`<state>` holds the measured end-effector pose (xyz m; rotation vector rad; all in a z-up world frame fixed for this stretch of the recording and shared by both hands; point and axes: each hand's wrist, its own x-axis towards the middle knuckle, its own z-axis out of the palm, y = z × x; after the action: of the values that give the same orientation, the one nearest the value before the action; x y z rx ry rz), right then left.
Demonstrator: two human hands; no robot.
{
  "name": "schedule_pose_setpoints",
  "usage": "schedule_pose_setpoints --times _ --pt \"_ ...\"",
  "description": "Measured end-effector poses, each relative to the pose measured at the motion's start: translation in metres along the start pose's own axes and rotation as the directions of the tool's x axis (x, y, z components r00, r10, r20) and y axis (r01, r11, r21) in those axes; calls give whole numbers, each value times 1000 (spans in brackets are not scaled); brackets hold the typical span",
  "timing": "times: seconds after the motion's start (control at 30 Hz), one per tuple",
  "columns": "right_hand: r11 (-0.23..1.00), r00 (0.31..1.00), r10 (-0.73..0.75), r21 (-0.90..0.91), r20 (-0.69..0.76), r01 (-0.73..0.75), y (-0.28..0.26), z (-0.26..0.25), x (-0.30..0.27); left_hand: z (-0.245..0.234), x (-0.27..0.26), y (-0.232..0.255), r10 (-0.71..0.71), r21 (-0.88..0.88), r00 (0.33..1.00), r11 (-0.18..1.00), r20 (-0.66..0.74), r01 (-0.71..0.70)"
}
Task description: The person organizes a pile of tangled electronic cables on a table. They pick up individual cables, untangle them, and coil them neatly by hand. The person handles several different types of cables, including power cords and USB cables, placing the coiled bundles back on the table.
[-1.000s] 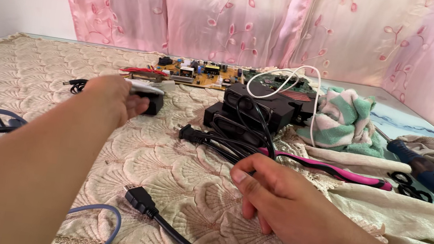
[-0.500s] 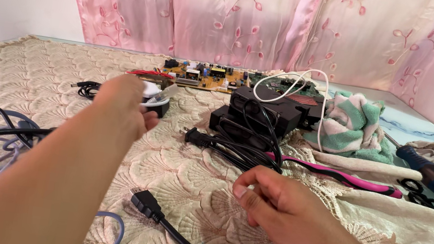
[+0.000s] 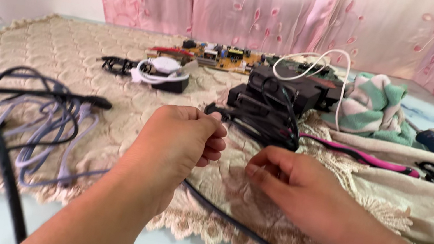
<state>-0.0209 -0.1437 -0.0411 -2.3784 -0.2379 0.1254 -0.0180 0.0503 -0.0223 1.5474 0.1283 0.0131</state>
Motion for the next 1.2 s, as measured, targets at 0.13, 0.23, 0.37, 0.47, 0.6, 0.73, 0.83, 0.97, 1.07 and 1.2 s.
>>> schedule_pose_setpoints --times 0.13,0.23,0.37,0.47,0.6,0.73,0.83,0.97,1.07,1.2 --pt "998 998 -65 1 9 65 -2 0 -5 -2 -17 -5 24 -22 999 999 -27 -24" --pt "998 1000 -26 -57 -13 25 -2 1 -8 -1 -26 -13 81 62 995 995 -53 -78" --pt "988 999 -7 -151 -44 1 1 5 -8 7 -51 -39 409 435 911 832 -58 -345" --pt "992 992 -111 -72 -55 107 5 9 -12 13 -63 -54 626 548 778 630 60 -550" --pt "988 996 35 -150 -81 -47 -7 10 -17 6 -74 -62 711 605 683 472 168 -641" --pt "967 994 8 -252 -112 -36 -16 9 -22 -16 -75 -55 796 823 593 253 121 -508" --pt "965 991 -55 -262 -126 20 -14 9 -22 -28 -73 -43 617 906 787 348 -26 -242" --pt "989 991 -71 -135 -113 55 -5 10 -22 -33 -65 -40 349 947 937 297 9 -120" --pt "985 981 -161 38 -110 166 8 9 -21 -35 -54 -49 412 934 905 269 107 -233" --pt "925 939 -295 192 -177 327 27 9 -17 -29 -45 -49 499 937 856 215 137 -275"
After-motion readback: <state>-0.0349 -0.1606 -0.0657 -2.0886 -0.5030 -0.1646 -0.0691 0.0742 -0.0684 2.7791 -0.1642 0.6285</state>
